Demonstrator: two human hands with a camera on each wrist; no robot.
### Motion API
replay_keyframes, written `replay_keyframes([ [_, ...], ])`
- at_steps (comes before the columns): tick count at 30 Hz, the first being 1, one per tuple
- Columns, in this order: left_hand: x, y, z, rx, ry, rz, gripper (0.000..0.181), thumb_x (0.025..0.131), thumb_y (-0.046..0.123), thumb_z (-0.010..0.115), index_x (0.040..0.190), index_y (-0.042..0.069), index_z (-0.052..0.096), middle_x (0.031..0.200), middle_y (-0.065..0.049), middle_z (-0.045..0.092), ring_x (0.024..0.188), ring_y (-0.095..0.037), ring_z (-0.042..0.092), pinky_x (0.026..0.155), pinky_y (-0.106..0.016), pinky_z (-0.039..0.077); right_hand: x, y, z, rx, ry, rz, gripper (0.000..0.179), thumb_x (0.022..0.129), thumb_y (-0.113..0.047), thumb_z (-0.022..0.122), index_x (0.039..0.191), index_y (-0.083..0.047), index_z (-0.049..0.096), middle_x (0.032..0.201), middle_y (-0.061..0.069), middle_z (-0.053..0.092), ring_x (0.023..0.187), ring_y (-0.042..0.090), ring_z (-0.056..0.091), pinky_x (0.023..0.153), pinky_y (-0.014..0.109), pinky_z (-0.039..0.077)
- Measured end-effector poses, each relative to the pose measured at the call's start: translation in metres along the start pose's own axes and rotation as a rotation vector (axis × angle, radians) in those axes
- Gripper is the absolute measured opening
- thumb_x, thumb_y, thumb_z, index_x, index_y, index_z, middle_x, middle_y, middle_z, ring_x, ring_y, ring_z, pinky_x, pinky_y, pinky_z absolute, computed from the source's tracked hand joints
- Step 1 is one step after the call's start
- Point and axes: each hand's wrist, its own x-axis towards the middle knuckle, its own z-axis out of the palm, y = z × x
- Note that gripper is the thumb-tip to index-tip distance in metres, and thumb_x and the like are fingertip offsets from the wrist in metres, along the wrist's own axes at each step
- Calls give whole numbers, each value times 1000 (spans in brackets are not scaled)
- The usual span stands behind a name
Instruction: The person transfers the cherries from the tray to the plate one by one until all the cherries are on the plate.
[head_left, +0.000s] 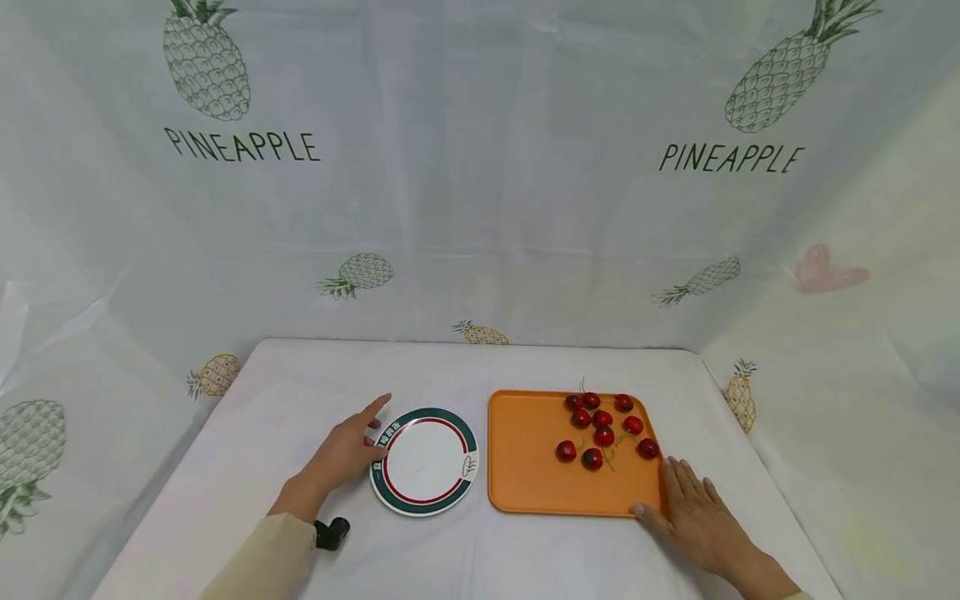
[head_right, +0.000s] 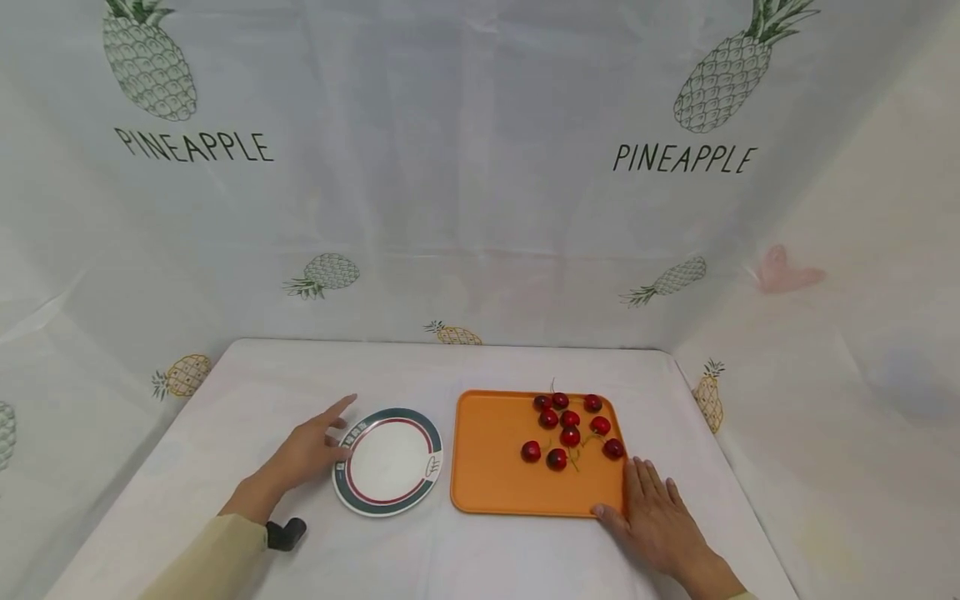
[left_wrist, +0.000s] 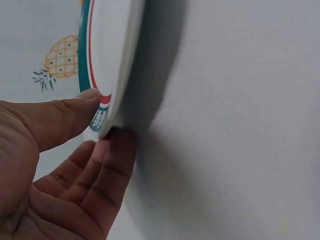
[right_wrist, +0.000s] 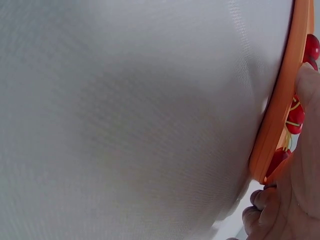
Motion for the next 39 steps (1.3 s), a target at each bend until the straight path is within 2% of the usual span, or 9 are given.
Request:
replay_keyframes([
  [5,6,-6,-1,-176,-62,-73,89,90,6,79,165,28,37,131,-16,62,74,-19,62,66,-31,56,0,1,1,-2,11,-10,107,98,-70,56,154,19,34,159,41,33,148,60,32,117,79,26],
  [9,8,-9,-4,-273,-122,-109,85,89,1,78,162,26,43,129,-18,60,66,-22,62,61,-33,60,1,0,2,3,4,-4,108,97,-70,56,154,19,33,160,41,33,148,60,31,117,79,25],
  [12,9,-9,-7,-309,-163,-120,81,89,0,78,160,24,47,126,-18,59,66,-22,63,62,-33,60,2,-1,1,5,-3,4,109,97,-71,56,154,18,33,160,41,33,149,60,31,117,79,24],
  [16,9,-9,-9,-344,-187,-114,76,88,0,79,156,20,53,122,-17,59,74,-21,64,63,-33,60,3,-2,1,5,-3,6,109,97,-71,56,154,18,33,160,41,33,149,60,31,117,79,24],
  [22,6,-8,-9,-429,-224,-127,72,87,-6,77,153,15,56,125,-20,57,76,-24,66,64,-38,64,2,-2,1,7,-8,11,108,97,-71,56,154,19,33,160,41,33,148,60,30,117,79,24],
  [28,7,-5,-8,-421,-220,-131,72,87,-7,76,153,14,57,123,-19,57,75,-23,65,63,-39,64,1,0,-2,-2,-15,20,108,97,-72,55,154,18,34,160,41,33,148,61,30,117,80,23],
  [32,9,-4,-6,-427,-225,-137,72,88,-8,76,153,14,56,121,-18,57,76,-24,65,62,-39,64,2,2,-10,2,8,29,106,97,-71,55,153,17,37,157,41,38,145,62,35,115,82,23],
  [36,10,-4,-6,-435,-224,-141,71,88,-9,75,153,13,57,120,-18,57,77,-24,64,62,-39,64,9,4,-20,-52,132,-24,94,95,-62,68,148,13,47,146,37,51,133,57,49,109,77,39],
  [39,10,-5,-5,-428,-214,-152,71,88,-9,74,153,14,57,118,-17,57,77,-24,63,61,-38,63,20,1,-29,-115,270,-108,77,90,-46,82,140,8,58,132,29,61,119,50,58,97,69,51],
])
